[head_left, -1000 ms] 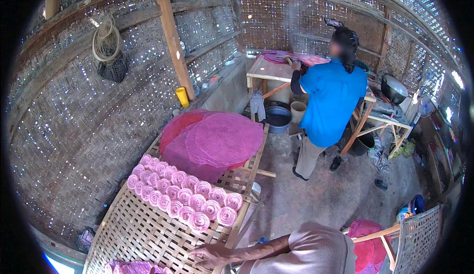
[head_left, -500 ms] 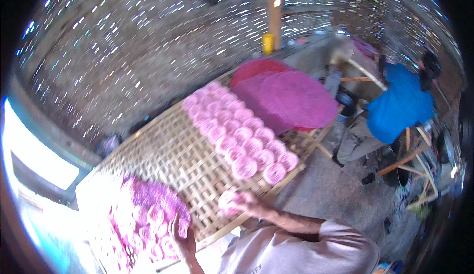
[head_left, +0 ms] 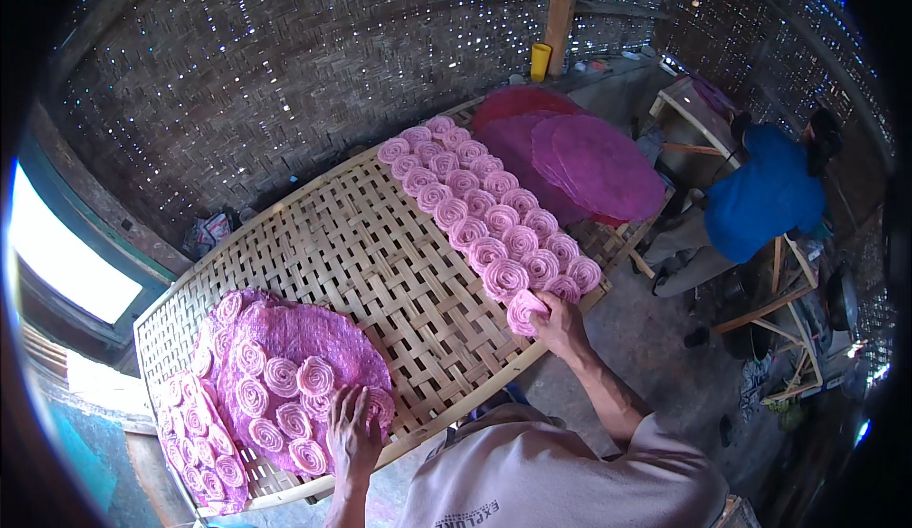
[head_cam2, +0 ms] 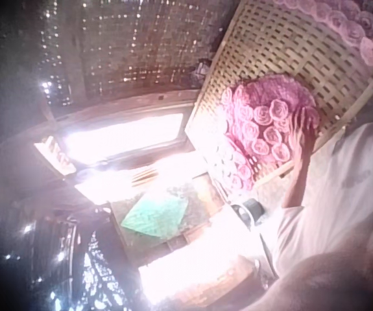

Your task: The person arranges pink fabric roses on a woven bamboo tray, picking them from a pile and placing them in neat rows. The person continues to fill the tray with the roses, creating a dense, uniform pattern.

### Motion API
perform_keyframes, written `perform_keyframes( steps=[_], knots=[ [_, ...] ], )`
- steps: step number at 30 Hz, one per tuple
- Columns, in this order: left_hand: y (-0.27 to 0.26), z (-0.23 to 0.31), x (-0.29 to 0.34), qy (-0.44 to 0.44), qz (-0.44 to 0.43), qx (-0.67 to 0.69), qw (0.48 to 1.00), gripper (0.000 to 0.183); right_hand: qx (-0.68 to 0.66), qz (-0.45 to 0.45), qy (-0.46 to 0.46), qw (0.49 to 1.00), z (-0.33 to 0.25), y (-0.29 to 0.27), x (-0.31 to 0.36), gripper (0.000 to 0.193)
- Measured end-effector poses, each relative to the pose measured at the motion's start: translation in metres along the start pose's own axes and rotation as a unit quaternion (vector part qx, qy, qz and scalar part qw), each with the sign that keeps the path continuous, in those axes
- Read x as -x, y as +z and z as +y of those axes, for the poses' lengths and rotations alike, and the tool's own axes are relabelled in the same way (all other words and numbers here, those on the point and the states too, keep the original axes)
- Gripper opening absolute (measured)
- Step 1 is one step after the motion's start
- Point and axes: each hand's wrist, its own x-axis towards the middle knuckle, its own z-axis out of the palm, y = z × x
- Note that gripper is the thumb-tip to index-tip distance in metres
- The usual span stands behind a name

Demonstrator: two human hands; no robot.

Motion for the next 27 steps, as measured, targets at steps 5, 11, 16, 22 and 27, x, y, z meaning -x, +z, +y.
perform_keyframes(
  steps=[5,11,16,22,27],
  knots=[
    [-0.010,-0.002,-0.010,0.003,-0.035,0.044,0.998,0.064,0.123,0.102,-0.042,0.986,-0.021,-0.001,0.008,0.038],
    [-0.017,0.002,-0.015,-0.090,-0.061,0.224,0.969,0.064,-0.011,0.069,-0.156,0.985,-0.057,0.028,0.034,0.043],
    [-0.023,0.019,-0.036,-0.023,-0.018,0.394,0.919,0.065,-0.386,-0.339,-0.069,0.855,-0.101,0.098,0.063,0.046],
    [-0.036,-0.013,-0.038,-0.167,0.195,0.340,0.905,0.058,-0.452,-0.446,0.082,0.768,-0.133,0.105,0.006,0.036],
    [-0.033,-0.106,0.001,-0.346,0.259,-0.096,0.896,0.043,-0.315,-0.358,-0.009,0.879,-0.139,0.107,-0.110,0.029]
  ],
)
